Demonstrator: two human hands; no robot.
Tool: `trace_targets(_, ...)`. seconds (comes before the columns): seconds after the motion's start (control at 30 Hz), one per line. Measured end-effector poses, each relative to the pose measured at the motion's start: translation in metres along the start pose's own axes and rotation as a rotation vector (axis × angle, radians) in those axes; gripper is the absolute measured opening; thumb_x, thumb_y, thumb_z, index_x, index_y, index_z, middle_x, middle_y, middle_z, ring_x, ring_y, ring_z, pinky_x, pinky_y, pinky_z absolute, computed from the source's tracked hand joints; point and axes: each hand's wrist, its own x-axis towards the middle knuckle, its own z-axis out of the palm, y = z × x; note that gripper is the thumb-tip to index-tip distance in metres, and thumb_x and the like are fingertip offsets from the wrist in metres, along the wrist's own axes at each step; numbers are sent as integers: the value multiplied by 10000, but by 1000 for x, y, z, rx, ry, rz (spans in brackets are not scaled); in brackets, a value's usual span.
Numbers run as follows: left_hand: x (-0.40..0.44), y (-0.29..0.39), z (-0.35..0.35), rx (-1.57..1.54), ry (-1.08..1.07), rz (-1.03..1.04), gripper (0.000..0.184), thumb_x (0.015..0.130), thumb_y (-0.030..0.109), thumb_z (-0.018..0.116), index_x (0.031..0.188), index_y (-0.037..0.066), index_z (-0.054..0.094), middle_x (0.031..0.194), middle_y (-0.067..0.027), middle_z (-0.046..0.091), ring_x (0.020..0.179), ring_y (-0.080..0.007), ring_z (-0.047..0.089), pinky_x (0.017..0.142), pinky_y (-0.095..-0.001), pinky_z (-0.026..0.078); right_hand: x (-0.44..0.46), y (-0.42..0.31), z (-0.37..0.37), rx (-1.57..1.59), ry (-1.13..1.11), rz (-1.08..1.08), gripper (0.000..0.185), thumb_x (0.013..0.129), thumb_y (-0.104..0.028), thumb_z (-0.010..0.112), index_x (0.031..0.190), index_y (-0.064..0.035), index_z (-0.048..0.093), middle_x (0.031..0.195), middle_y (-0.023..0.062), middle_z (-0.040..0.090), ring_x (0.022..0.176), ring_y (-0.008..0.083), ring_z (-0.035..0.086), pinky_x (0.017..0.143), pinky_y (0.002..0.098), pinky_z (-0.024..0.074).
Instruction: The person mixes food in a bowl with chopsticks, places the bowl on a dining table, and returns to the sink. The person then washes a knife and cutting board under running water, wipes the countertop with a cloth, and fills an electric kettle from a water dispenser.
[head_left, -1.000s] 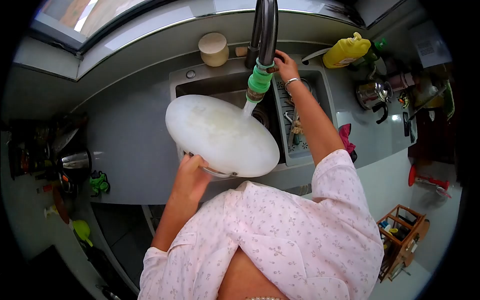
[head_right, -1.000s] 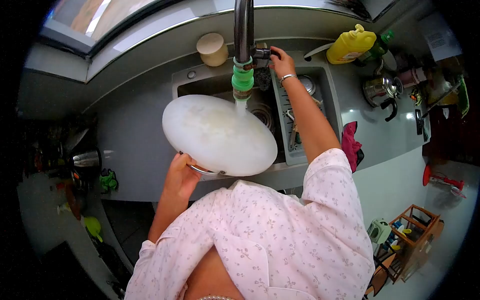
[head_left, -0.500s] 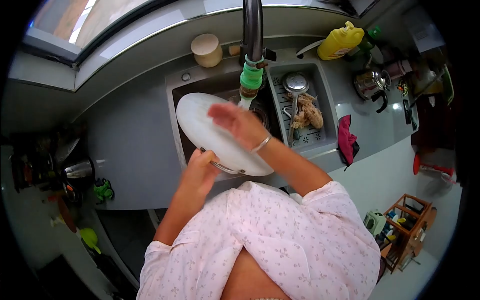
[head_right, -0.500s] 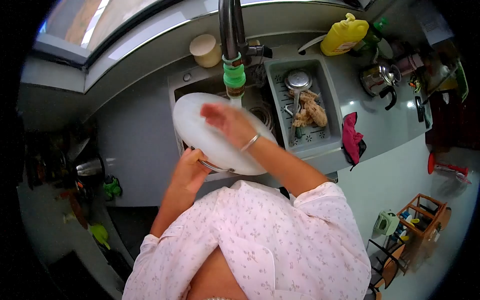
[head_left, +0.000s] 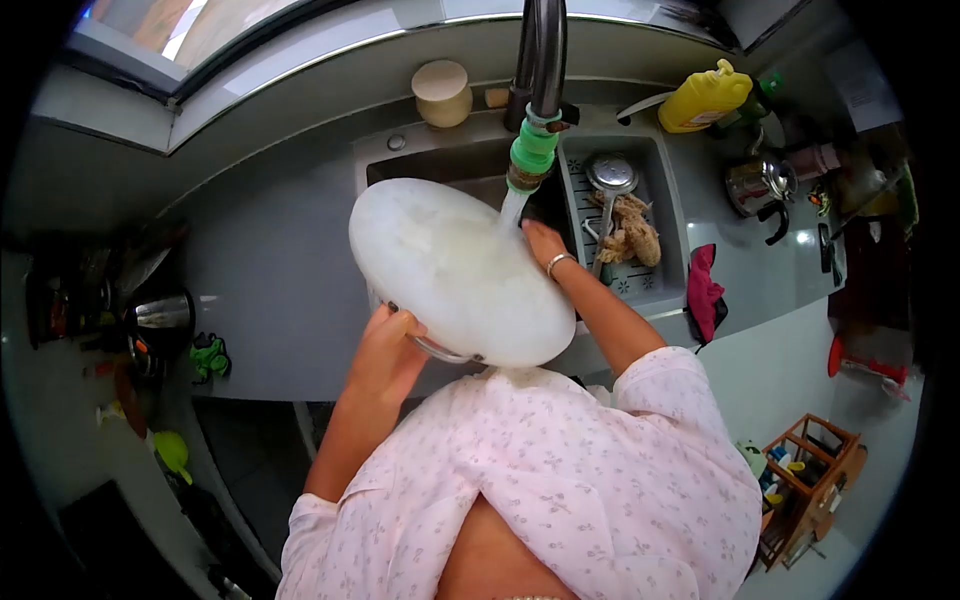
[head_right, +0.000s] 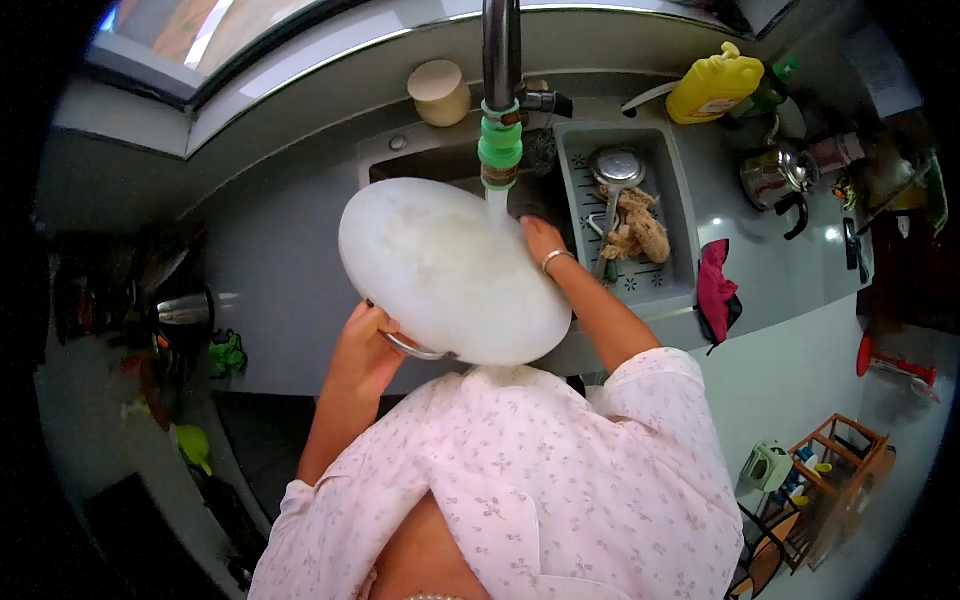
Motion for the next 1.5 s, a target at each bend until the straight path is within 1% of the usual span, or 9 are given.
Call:
trace_targets(0.3,10,-12,-4,-17,8,-2,408,729,11,508,1135,-9,478,1079,-108,558,1010,-255,559,908,-442,465,-25,-102,19,1687,-229,109,324,981,-239,490,1093,43,605,1044,163,652,1008,282,642,867,361,558)
trace_targets(0.5,13,-21,-3,32,-14,-35,475,711,15,507,1183,-13,465,1125,-127,561,1048,-287,560,911,-474,468,-95,-193,45,479,-363,-540,383,991,-279,460,1231,8,539,1335,205,511,1283,317,455,1098,388,343)
trace_targets(0.53,13,-22,-3,26,-14,-37,469,712,11,503,1179,-8,467,1116,-123,562,1035,-281,564,902,-468,472,-71,-173,68,47,-233,-1183,494,1010,-344,363,1341,13,444,1475,199,352,1394,304,296,1154,364,220)
trace_targets(0.7,-2,-10,5,5,23,-7,443,704,6,490,1147,0,473,1063,-103,566,982,-265,574,861,-437,491,-2,-125,50,-54,-316,-541,615,1009,-429,293,1438,11,305,1539,180,226,1431,276,203,1176,352,129)
trace_targets(0.87,-16,-3,-12,-67,-39,5,409,702,-14,493,1110,-32,478,1014,-117,566,912,-229,561,791,-387,469,53,-7,9,-229,-326,-105,586,976,-432,384,1357,7,458,1410,138,469,1307,258,439,1082,364,334)
trace_targets(0.97,-13,-4,-7,-30,28,3,395,697,-2,508,1090,-34,488,988,-113,572,876,-216,560,759,-364,461,31,-24,5,858,57,-104,537,959,-406,493,1226,56,547,1197,183,612,1084,282,606,961,361,458)
trace_targets(1.17,0,0,6,57,16,93,398,712,8,490,1109,-16,488,1009,-110,589,909,-245,594,795,-385,498,-48,-131,23,1476,-529,-69,367,962,-298,525,1063,37,634,1099,176,659,1075,285,620,968,365,485)
trace_targets(1.37,7,2,1,-12,52,176,400,713,10,500,1112,-11,490,1047,-100,576,893,-236,598,786,-380,505,-158,-169,26,-36,-295,-1072,536,1005,-298,356,1459,-18,309,1530,146,273,1433,241,203,1170,339,132)
trace_targets(1.5,2,2,-3,86,66,209,337,723,19,519,1059,9,500,1012,-93,576,878,-228,594,791,-384,506,-108,-94,27,-48,-249,-750,577,1001,-375,356,1430,11,329,1516,179,281,1422,268,235,1165,361,154)
